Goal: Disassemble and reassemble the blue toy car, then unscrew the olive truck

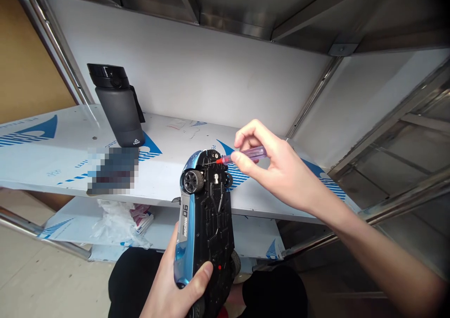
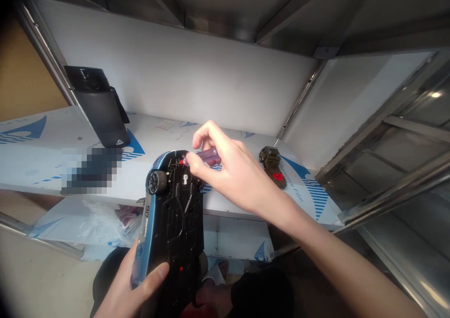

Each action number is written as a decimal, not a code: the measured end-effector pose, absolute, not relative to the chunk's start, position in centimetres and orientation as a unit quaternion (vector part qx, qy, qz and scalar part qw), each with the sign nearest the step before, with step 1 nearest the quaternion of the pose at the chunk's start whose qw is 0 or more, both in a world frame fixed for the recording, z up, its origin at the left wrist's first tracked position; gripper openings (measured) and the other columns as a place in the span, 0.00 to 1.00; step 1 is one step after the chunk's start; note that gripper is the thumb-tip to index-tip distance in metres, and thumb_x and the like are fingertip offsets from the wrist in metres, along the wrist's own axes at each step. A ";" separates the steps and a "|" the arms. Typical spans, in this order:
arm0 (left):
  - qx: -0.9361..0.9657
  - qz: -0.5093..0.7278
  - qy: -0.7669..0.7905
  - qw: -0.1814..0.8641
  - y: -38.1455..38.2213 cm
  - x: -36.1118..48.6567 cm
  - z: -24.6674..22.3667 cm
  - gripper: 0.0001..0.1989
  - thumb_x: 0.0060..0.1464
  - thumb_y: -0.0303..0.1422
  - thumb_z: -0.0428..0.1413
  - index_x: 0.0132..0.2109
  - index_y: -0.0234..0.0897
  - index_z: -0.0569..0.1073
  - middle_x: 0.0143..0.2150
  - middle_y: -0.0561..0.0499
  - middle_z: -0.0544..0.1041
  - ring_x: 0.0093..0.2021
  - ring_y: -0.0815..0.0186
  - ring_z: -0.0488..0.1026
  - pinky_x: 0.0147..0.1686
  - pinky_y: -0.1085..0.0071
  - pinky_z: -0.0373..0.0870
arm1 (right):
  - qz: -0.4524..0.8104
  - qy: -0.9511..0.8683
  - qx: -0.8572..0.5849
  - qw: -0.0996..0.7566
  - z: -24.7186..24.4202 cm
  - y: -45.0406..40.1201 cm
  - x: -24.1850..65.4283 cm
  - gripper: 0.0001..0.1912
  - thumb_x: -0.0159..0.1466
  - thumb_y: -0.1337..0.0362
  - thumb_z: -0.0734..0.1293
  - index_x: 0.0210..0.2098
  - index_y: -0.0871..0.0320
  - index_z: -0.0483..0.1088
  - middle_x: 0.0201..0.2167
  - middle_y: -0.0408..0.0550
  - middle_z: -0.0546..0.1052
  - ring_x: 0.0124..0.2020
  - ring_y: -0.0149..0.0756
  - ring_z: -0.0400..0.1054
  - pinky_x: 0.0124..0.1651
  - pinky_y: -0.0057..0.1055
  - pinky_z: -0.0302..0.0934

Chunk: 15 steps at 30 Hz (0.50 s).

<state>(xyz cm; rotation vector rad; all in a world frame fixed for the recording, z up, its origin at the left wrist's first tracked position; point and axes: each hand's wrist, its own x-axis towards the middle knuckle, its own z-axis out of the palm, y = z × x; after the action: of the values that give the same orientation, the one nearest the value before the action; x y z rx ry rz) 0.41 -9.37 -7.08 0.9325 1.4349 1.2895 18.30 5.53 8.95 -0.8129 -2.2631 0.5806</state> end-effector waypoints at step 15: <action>0.326 0.514 0.616 0.499 -10.2 0.4 -7.1 0.53 0.52 0.61 0.66 0.74 0.35 0.62 0.75 0.39 0.68 0.76 0.40 0.60 0.73 0.50 0.59 | 0.190 -0.919 -0.240 0.249 9.8 6.5 19.0 0.06 0.75 0.63 0.66 0.49 0.50 0.63 0.41 0.41 0.70 0.37 0.32 0.64 0.40 0.33 0.59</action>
<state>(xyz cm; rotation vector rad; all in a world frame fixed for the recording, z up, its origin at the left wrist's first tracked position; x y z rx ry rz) 0.42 -10.20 -7.09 0.7896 1.4905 1.2441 18.98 6.55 9.83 -0.6549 -2.5023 0.5177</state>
